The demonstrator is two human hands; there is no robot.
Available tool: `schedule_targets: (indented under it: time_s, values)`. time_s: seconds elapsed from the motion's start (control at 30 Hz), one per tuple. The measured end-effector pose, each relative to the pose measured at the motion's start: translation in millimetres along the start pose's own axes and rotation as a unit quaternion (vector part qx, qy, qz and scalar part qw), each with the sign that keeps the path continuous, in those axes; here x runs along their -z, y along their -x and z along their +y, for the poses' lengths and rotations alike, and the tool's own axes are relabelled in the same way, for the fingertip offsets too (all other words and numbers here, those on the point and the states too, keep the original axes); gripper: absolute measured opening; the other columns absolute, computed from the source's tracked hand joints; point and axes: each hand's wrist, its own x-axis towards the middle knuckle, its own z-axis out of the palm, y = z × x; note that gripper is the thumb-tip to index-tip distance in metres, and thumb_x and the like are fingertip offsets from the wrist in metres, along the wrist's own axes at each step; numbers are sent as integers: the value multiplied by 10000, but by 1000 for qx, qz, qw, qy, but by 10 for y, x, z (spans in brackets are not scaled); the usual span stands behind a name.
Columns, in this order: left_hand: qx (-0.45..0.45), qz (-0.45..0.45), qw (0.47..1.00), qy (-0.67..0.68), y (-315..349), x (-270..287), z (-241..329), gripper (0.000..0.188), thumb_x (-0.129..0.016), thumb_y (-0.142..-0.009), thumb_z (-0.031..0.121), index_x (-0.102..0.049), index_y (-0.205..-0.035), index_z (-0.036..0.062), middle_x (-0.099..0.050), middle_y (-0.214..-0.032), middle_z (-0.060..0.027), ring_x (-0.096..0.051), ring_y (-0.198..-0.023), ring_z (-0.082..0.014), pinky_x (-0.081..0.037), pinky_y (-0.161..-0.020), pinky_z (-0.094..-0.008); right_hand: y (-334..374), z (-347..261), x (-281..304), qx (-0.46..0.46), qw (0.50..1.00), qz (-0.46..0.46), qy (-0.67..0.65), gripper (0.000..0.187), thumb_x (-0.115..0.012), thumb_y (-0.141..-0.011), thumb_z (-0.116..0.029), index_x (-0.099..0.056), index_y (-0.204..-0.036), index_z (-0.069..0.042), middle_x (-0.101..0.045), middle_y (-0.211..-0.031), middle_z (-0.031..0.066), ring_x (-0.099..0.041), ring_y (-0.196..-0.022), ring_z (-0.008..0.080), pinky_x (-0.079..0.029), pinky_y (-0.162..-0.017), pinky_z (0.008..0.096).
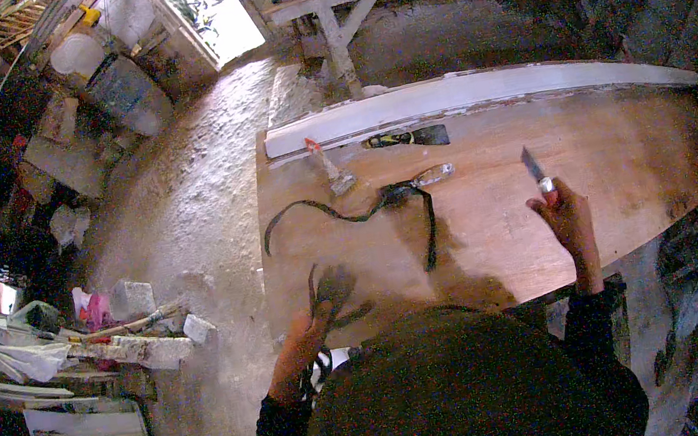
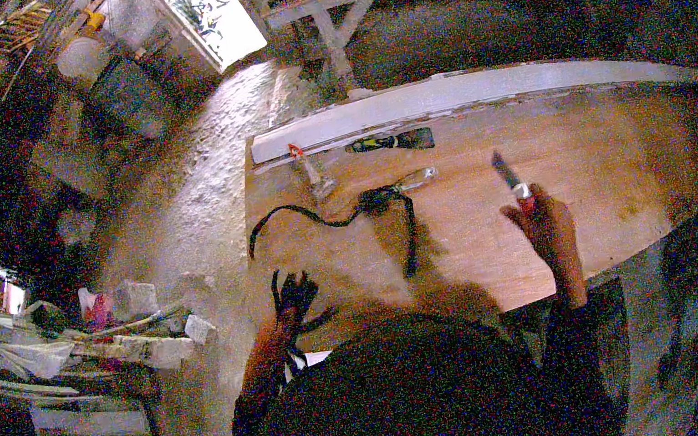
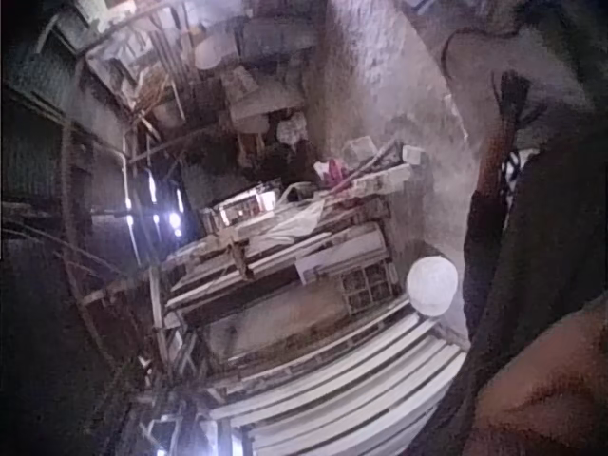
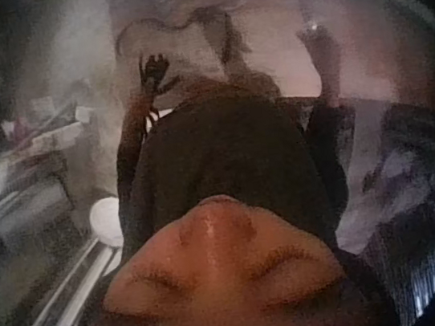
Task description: The person uses a utility knife to cut a long, dark, flexible strip into shorter pieces on a wooden workbench. The cut pieces are gathered and placed on the table as the task continues.
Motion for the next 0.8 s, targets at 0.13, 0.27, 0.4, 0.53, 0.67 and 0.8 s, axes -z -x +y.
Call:
schedule_targets:
  time_s: [0.13,0.27,0.4,0.53,0.67,0.8]
  values:
    - [19,68,997,-12,-311,-12,-104,444,-416,-837,430,-445,-1017,25,-569,-713,-111,-544,-455,-173,-417,-370,-277,147,-211,-290,90,992,-70,-60,325,-683,-677,-236,-460,-754,-12,-501,-570,114,-436,-496,171,-380,-473,297]
    - [-119,112,986,12,-439,-73,-4,355,-458,-846,285,-423,-1067,9,-556,-750,-78,-514,-474,-147,-426,-402,-282,275,-589,-407,123,974,-147,-120,319,-683,-672,-230,-462,-790,-33,-517,-578,115,-494,-503,238,-393,-479,316]
    - [-147,110,983,-24,-410,-142,237,377,-476,-835,190,-376,-1158,23,-553,-897,-90,-545,-646,-175,-456,-503,-290,435,-779,-464,215,941,-221,-141,366,-693,-652,-311,-478,-807,-59,-543,-598,111,-542,-550,286,-409,-491,333]
    - [-236,154,959,-14,-489,-230,200,320,-471,-793,87,-395,-1100,42,-563,-815,-79,-531,-615,-131,-435,-476,-276,473,-903,-495,241,931,-247,-119,389,-692,-641,-354,-510,-847,-79,-560,-614,107,-560,-565,287,-422,-496,339]
    - [-282,180,942,0,-528,-253,122,288,-469,-786,71,-389,-1062,46,-567,-755,-87,-543,-539,-138,-435,-441,-274,487,-938,-510,242,935,-240,-101,379,-690,-641,-361,-526,-854,-93,-563,-611,106,-566,-574,295,-422,-492,344]
    - [-236,185,953,-29,-441,-282,234,213,-478,-802,104,-395,-990,47,-568,-747,-118,-568,-519,-158,-443,-421,-272,491,-949,-475,228,935,-254,-94,377,-684,-645,-371,-526,-846,-94,-561,-612,108,-563,-574,296,-420,-489,349]
